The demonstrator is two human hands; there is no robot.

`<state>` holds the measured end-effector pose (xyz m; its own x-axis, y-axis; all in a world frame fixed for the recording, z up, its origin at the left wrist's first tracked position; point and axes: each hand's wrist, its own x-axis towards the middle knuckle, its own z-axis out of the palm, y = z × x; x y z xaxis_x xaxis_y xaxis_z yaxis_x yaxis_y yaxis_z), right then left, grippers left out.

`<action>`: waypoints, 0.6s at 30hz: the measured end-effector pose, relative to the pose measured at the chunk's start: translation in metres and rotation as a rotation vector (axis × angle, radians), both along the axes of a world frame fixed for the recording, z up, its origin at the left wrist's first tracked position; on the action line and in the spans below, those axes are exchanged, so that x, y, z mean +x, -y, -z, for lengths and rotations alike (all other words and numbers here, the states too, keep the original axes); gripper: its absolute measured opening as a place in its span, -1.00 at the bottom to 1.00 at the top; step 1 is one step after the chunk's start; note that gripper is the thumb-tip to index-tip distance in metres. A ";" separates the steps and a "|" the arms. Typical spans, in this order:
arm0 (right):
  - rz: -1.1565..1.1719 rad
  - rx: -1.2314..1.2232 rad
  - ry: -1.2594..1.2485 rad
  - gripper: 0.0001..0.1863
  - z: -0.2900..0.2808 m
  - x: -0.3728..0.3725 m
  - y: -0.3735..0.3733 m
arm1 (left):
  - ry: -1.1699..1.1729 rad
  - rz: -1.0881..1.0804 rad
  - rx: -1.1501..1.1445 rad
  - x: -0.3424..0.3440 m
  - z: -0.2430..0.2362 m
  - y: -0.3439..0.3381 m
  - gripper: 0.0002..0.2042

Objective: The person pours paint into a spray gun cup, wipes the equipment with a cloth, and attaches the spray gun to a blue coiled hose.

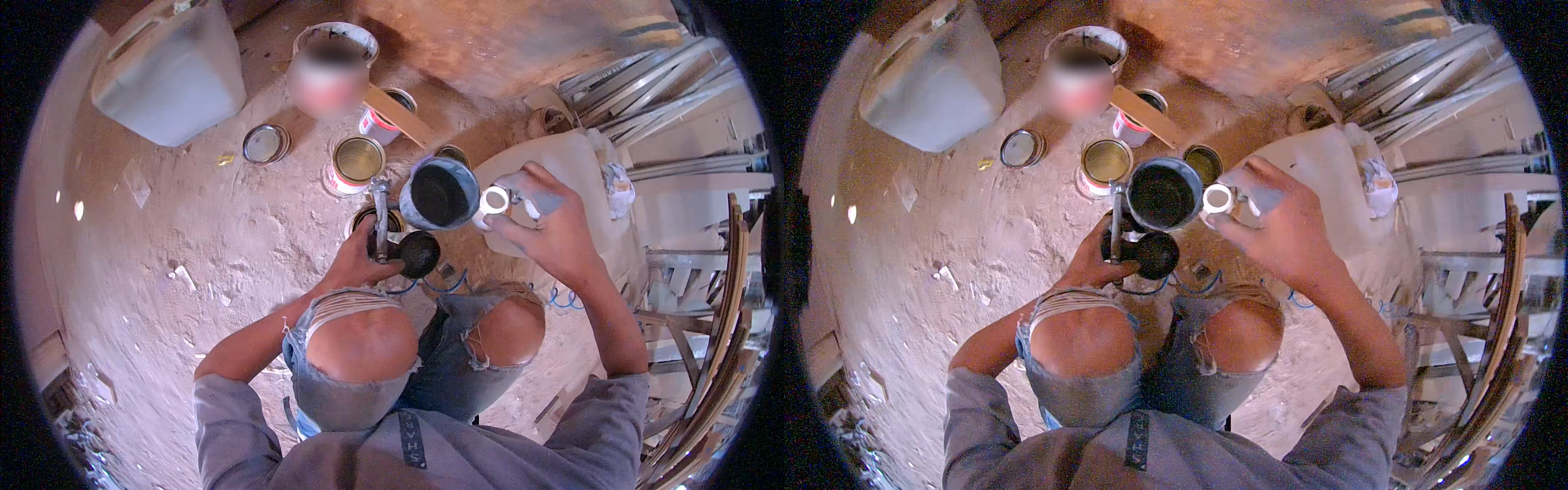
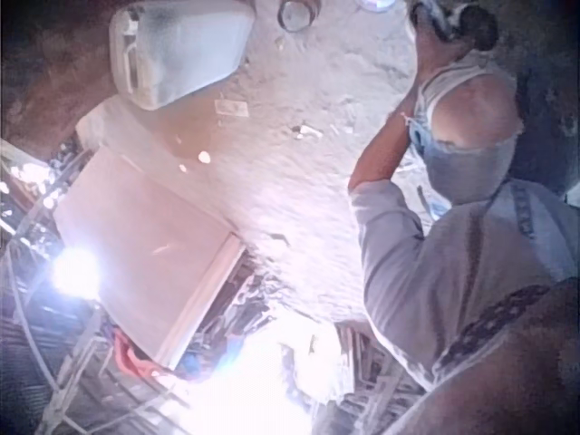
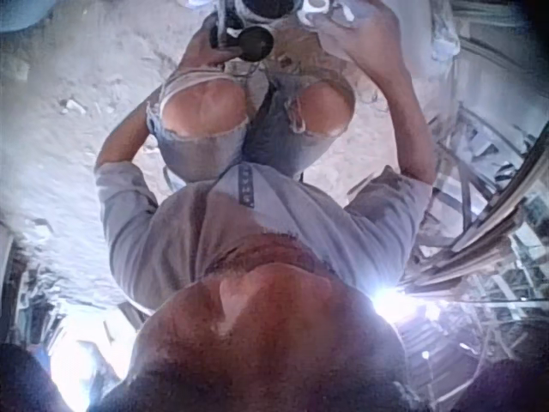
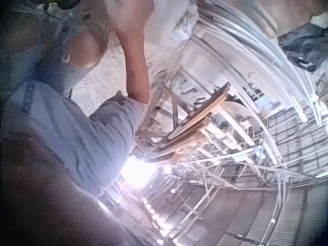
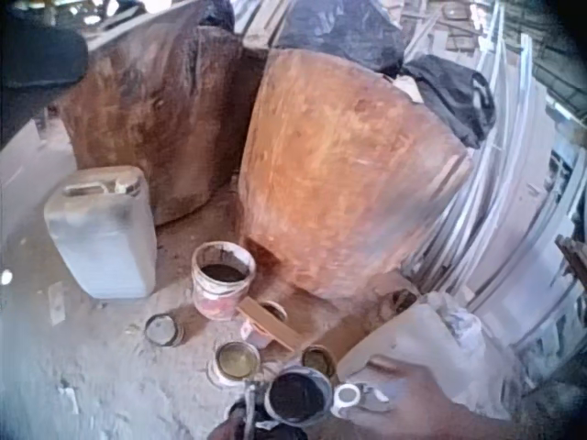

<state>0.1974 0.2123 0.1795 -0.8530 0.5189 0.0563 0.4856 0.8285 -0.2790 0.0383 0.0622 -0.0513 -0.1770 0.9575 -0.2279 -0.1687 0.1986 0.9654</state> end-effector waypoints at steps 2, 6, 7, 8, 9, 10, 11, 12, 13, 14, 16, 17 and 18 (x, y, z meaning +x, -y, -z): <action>-0.014 -0.017 0.057 -0.66 -0.003 -0.003 -0.001 | -0.053 -0.036 0.014 0.002 0.006 0.002 -0.24; -0.171 0.145 0.212 -0.70 -0.013 -0.009 -0.005 | -0.224 -0.008 0.015 0.003 0.002 0.006 -0.24; -0.211 0.182 0.248 -0.71 -0.015 -0.011 -0.006 | -0.222 0.004 0.016 0.003 0.001 0.006 -0.24; -0.232 0.204 0.286 -0.72 -0.016 -0.014 -0.007 | -0.221 0.016 0.018 0.003 0.000 0.005 -0.24; -0.251 0.225 0.324 -0.73 -0.016 -0.017 -0.009 | -0.220 0.027 0.020 0.003 -0.001 0.005 -0.24; -0.271 0.245 0.362 -0.74 -0.017 -0.020 -0.009 | -0.221 0.035 0.010 0.003 -0.001 0.005 -0.24; -0.295 0.252 0.413 -0.74 -0.019 -0.023 -0.008 | -0.222 0.044 0.003 0.004 -0.001 0.004 -0.24; -0.319 0.258 0.465 -0.74 -0.021 -0.026 -0.007 | -0.223 0.054 -0.005 0.004 -0.001 0.004 -0.24; -0.344 0.264 0.516 -0.74 -0.022 -0.029 -0.006 | -0.247 0.049 0.006 0.005 0.001 0.004 -0.24; -0.364 0.277 0.550 -0.75 -0.021 -0.031 -0.007 | -0.273 0.045 0.016 0.006 0.002 0.004 -0.23; -0.404 0.304 0.619 -0.78 -0.019 -0.034 -0.009 | -0.276 0.052 0.021 0.008 0.003 0.005 -0.23; -0.417 0.305 0.614 -0.80 -0.018 -0.035 -0.009 | -0.254 0.061 0.017 0.007 0.001 0.004 -0.22; -0.429 0.306 0.608 -0.82 -0.018 -0.036 -0.009 | -0.231 0.071 0.013 0.007 0.000 0.004 -0.22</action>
